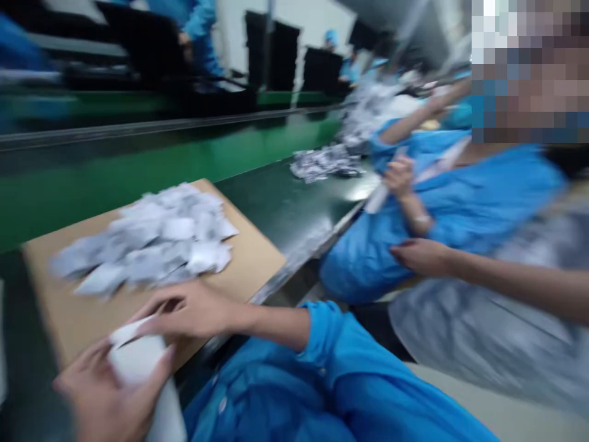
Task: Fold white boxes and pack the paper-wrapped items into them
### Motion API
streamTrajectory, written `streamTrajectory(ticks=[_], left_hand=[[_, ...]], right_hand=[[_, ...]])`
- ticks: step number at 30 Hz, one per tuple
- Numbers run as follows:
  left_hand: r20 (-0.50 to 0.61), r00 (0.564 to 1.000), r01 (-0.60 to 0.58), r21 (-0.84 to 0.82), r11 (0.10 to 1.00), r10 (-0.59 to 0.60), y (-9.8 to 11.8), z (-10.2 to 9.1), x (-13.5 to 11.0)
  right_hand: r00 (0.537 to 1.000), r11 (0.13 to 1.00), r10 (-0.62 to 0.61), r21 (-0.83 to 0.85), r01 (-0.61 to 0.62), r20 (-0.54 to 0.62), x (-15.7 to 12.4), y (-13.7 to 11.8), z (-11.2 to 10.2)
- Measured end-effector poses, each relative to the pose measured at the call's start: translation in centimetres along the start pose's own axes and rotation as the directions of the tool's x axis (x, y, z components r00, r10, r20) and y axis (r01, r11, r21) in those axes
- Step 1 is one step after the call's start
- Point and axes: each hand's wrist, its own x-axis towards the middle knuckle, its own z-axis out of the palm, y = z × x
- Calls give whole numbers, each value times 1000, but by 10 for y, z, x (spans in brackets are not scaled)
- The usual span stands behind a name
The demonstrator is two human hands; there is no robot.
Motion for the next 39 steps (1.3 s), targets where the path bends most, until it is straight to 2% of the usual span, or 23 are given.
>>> streamTrajectory(ticks=[1, 2, 4, 8, 12, 14, 18, 22, 28, 32, 35, 37, 39], left_hand=[[-145, 988, -45, 62, 997, 54, 0, 1, -5], [-147, 985, -72, 108, 992, 88, -1, 2, -8], [-119, 983, -109, 217, 970, 137, -1, 4, -8], [32, 993, -120, 325, 938, 115, 6, -2, -9], [130, 988, -117, 279, 953, 83, 14, -5, -11], [136, 988, -112, 293, 950, 74, 15, -4, -10], [128, 988, -126, 380, 917, 82, 14, -3, -8], [136, 985, -160, 460, 873, 109, 15, -3, -10], [118, 988, -155, 623, 767, 104, 17, -2, -13], [80, 992, -125, 573, 810, 96, 15, -2, -17], [108, 992, -110, 480, 870, 66, 9, -3, -21], [90, 994, -90, 406, 910, 59, 5, -3, -23], [-32, 998, -37, 294, 955, 49, 1, -3, -21]], right_hand=[[998, 997, -45, -69, 42, -35, -4, 0, 2], [993, 985, -100, -147, 91, -56, -7, -1, 3], [982, 952, -184, -256, 166, -49, -10, -1, 2], [968, 917, -249, -316, 244, 28, -16, -1, 1], [985, 947, -169, -280, 158, -16, -21, -2, 1], [990, 958, -132, -263, 116, -44, -22, -1, 1], [974, 927, -203, -342, 157, -102, -21, -1, 3], [973, 917, -206, -368, 155, -103, -20, 2, 6], [916, 773, -397, -558, 302, -54, -21, 8, 9], [833, 625, -547, -621, 473, 85, -25, 20, 11], [766, 494, -632, -697, 519, 122, -29, 35, 15], [763, 476, -631, -709, 521, 137, -32, 41, 17], [788, 490, -581, -684, 540, 206, -32, 38, 17]])
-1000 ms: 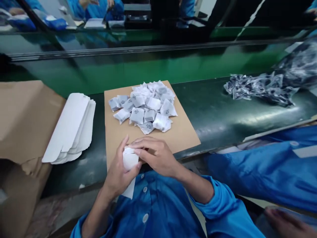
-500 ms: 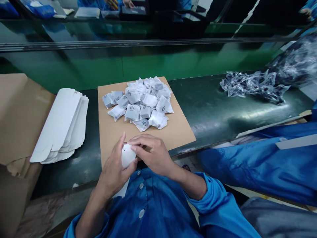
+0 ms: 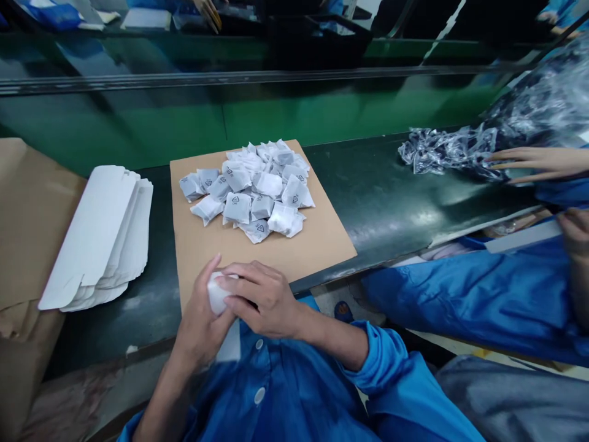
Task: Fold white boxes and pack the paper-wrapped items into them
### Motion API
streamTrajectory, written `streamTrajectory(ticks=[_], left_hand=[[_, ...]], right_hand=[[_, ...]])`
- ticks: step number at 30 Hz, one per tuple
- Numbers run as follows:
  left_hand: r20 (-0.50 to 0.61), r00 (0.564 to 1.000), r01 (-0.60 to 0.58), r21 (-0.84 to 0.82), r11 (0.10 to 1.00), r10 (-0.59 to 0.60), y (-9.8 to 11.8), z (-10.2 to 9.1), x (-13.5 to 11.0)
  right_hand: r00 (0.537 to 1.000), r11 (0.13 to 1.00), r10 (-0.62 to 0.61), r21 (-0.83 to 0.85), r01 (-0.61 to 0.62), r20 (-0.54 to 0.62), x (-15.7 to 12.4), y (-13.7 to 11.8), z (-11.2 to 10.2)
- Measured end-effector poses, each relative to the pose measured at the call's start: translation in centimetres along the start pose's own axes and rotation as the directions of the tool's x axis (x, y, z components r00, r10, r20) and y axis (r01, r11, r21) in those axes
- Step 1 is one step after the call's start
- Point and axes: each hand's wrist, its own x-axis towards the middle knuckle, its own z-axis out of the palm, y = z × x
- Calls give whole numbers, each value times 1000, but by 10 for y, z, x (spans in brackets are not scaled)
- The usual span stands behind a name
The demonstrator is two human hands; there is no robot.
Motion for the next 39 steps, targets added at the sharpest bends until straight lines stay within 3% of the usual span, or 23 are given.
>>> streamTrajectory(ticks=[2, 4, 6, 8, 11, 13, 15, 16, 18, 19, 21, 22, 24, 25, 27, 29, 32, 34, 36, 39], left_hand=[[-158, 977, 110, -200, 974, -143, -4, 1, 7], [-241, 903, 207, -483, 851, -356, -7, 3, 19], [-282, 820, 187, -692, 697, -499, -11, 6, 33], [-377, 754, 91, -750, 655, -538, -16, 8, 48], [-498, 690, 40, -698, 715, -525, -24, 11, 67], [-514, 678, 55, -677, 734, -526, -29, 10, 72], [-524, 694, 90, -618, 781, -494, -31, 5, 69], [-536, 718, 125, -529, 839, -445, -32, 0, 64], [-550, 796, 172, -199, 965, -255, -30, -12, 48], [-504, 857, 132, 14, 991, -107, -29, -19, 39], [-221, 957, -98, 359, 928, 187, -27, -34, 26], [-17, 956, -256, 440, 861, 293, -25, -41, 23], [350, 858, -508, 472, 720, 376, -23, -51, 26], [454, 808, -577, 479, 662, 376, -21, -55, 31], [533, 750, -654, 509, 560, 392, -17, -60, 43], [566, 717, -697, 551, 459, 408, -14, -63, 50], [593, 713, -701, 618, 357, 375, -12, -68, 45], [579, 740, -672, 656, 343, 343, -13, -71, 36], [554, 754, -656, 663, 361, 351, -13, -70, 28], [565, 716, -698, 564, 441, 410, -13, -64, 29]], right_hand=[[997, 999, -6, -50, 10, 80, 12, 1, -8], [994, 960, 53, -280, -25, 91, 33, 7, -16], [984, 810, 155, -582, -77, 86, 60, 19, -18], [961, 642, 231, -766, -34, 150, 87, 35, -11], [929, 543, 273, -837, 65, 249, 115, 56, 6], [932, 530, 280, -846, 50, 231, 120, 60, 11], [953, 545, 235, -838, 33, 190, 112, 56, 4], [966, 549, 195, -835, 35, 169, 103, 51, -2], [981, 536, 115, -842, 69, 154, 75, 40, -16], [981, 523, 100, -847, 93, 169, 59, 35, -22], [959, 520, 142, -843, 139, 246, 28, 27, -33], [934, 549, 186, -821, 159, 305, 16, 24, -38], [864, 665, 248, -726, 177, 438, 4, 22, -51], [834, 724, 254, -668, 172, 489, 5, 23, -58], [807, 784, 230, -595, 178, 545, 14, 26, -71], [791, 769, 183, -586, 254, 583, 28, 32, -79], [733, 732, 95, -546, 408, 674, 40, 39, -76], [728, 723, 91, -547, 421, 680, 39, 40, -70], [747, 723, 157, -590, 359, 647, 32, 38, -68], [740, 747, 293, -629, 218, 605, 16, 34, -72]])
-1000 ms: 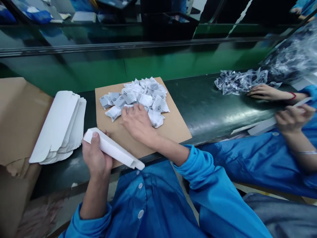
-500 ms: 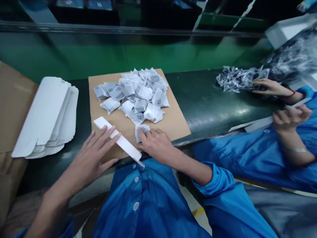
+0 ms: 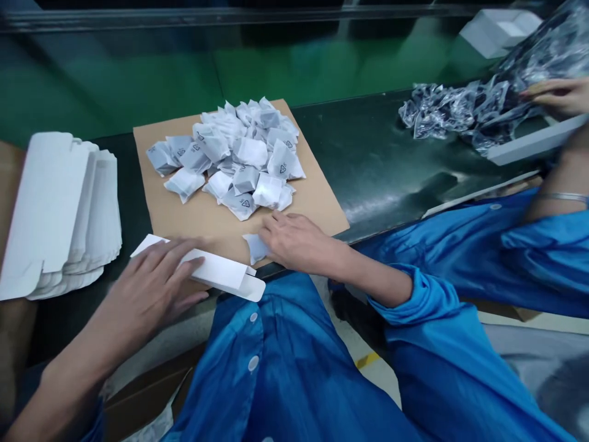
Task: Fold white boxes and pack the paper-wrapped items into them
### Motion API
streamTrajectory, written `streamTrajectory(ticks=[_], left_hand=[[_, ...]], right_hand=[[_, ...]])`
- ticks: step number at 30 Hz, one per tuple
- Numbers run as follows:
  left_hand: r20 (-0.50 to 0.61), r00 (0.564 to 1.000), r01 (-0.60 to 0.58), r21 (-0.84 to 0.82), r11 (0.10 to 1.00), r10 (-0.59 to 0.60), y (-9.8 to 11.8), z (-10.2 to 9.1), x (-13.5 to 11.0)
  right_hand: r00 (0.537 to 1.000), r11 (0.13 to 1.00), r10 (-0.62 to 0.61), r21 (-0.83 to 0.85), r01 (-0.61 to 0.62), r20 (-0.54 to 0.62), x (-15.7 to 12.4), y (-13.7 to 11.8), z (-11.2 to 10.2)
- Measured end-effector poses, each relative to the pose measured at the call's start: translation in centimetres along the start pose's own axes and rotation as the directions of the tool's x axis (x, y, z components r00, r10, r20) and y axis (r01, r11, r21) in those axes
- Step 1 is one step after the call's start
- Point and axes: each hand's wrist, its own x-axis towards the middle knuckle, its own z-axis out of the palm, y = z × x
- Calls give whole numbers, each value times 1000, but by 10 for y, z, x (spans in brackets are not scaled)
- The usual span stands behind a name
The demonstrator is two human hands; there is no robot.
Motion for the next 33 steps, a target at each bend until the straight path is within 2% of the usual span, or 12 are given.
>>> streamTrajectory(ticks=[3, 7, 10, 12, 13, 15, 18, 20, 23, 26, 30, 33], left_hand=[[20, 997, -70, -128, 989, 73, -2, 5, 8], [-88, 988, -130, -25, 991, 127, -4, 9, 5], [-222, 967, -115, 60, 992, 125, 0, 8, -4], [-273, 958, -69, 79, 994, 88, 5, 7, -8], [-286, 956, -43, 77, 996, 64, 7, 6, -9], [-304, 953, 17, 70, 997, 5, 12, 6, -10], [-314, 948, 87, 85, 993, -56, 18, 6, -9], [-302, 952, 89, 96, 991, -56, 22, 6, -8], [-284, 958, 55, 94, 994, -27, 26, 6, -8], [-325, 945, 63, 84, 994, -32, 25, 6, -10], [-343, 934, 117, 42, 992, -96, 20, 8, -11], [-228, 962, 155, 9, 988, -149, 16, 13, -5]], right_hand=[[997, 989, 81, 121, -83, 16, -14, 1, 9], [967, 947, 222, 264, -183, -126, -26, 3, 25], [826, 898, 390, 365, -244, -407, -32, -7, 26], [757, 896, 409, 382, -227, -510, -35, -20, 19], [761, 909, 385, 357, -216, -523, -36, -27, 14], [832, 946, 295, 264, -187, -470, -37, -39, 4], [953, 979, 141, 184, -93, -269, -38, -43, -8], [989, 973, 59, 227, -26, -136, -36, -38, -14], [998, 958, -24, 283, 37, -51, -30, -27, -18], [991, 957, -46, 278, 79, -124, -21, -22, -19], [969, 911, 51, 409, 53, -240, -9, -15, -14], [975, 824, 108, 567, 22, -195, 2, -7, -4]])
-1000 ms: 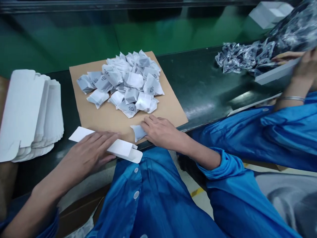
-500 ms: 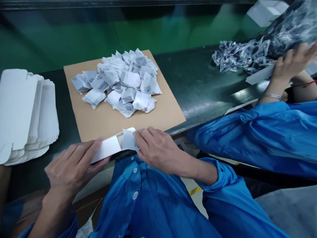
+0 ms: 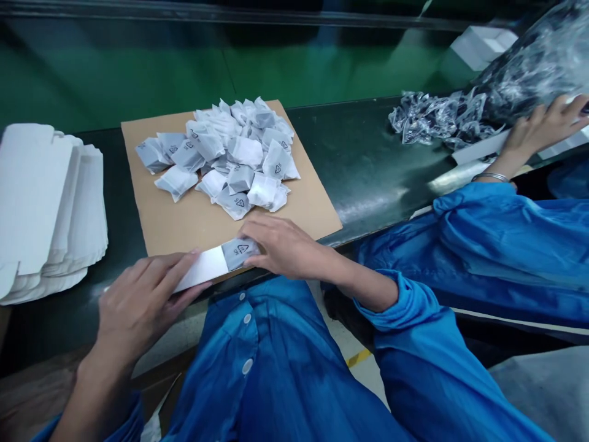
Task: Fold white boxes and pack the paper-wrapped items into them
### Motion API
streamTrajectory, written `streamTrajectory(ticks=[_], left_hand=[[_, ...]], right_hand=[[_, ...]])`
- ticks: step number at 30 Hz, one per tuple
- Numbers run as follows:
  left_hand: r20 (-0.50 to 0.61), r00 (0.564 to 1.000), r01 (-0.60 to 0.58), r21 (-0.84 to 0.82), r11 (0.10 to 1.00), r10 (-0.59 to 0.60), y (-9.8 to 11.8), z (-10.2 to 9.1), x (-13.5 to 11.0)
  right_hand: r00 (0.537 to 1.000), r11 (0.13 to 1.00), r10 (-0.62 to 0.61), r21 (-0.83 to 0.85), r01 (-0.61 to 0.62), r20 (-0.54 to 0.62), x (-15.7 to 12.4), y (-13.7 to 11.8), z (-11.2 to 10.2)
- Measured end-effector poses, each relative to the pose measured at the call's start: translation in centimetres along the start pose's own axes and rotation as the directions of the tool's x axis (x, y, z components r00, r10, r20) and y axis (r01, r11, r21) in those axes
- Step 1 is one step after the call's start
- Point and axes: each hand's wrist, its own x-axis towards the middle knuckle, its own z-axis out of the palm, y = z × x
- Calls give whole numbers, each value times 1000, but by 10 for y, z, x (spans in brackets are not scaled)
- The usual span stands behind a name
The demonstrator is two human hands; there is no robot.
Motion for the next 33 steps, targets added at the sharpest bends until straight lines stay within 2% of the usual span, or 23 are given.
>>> streamTrajectory(ticks=[3, 5, 7, 11, 14, 16, 18, 20, 24, 27, 29, 31, 33], left_hand=[[182, 983, -12, -60, 998, 22, 2, 8, 9], [243, 968, -40, -112, 993, 66, 4, 11, 14], [256, 962, -64, -140, 988, 98, 6, 12, 17], [271, 954, -79, -176, 981, 125, 7, 12, 16], [263, 952, -108, -182, 977, 154, 6, 11, 14], [240, 957, -126, -158, 979, 162, 4, 10, 13], [214, 966, -124, -117, 985, 147, 2, 10, 13], [196, 972, -118, -76, 990, 131, -1, 10, 13], [200, 972, -110, -70, 991, 122, -6, 7, 11], [212, 970, -83, -165, 983, 118, -9, 4, 8], [223, 965, -80, -261, 962, 141, -11, 2, 6], [235, 958, -76, -339, 938, 162, -12, -1, 5], [237, 958, -59, -385, 921, 160, -15, -3, 5]], right_hand=[[992, 983, 96, 149, -106, 79, 8, 13, 12], [979, 947, 185, 252, -201, 85, 11, 19, 22], [956, 905, 294, 316, -286, 24, 9, 21, 30], [891, 860, 443, 330, -390, -101, 2, 11, 43], [854, 779, 516, 454, -433, -71, 2, -3, 48], [831, 665, 556, 590, -458, 18, 5, -12, 49], [817, 530, 560, 697, -483, 140, 8, -19, 48], [820, 422, 512, 756, -501, 258, 8, -22, 45], [853, 314, 334, 806, -502, 401, 4, -15, 39], [855, 348, 278, 784, -514, 437, 5, -8, 33], [848, 447, 328, 722, -527, 416, 8, -7, 31], [868, 593, 395, 638, -491, 300, 12, -10, 32], [913, 749, 391, 536, -389, 116, 14, -15, 36]])
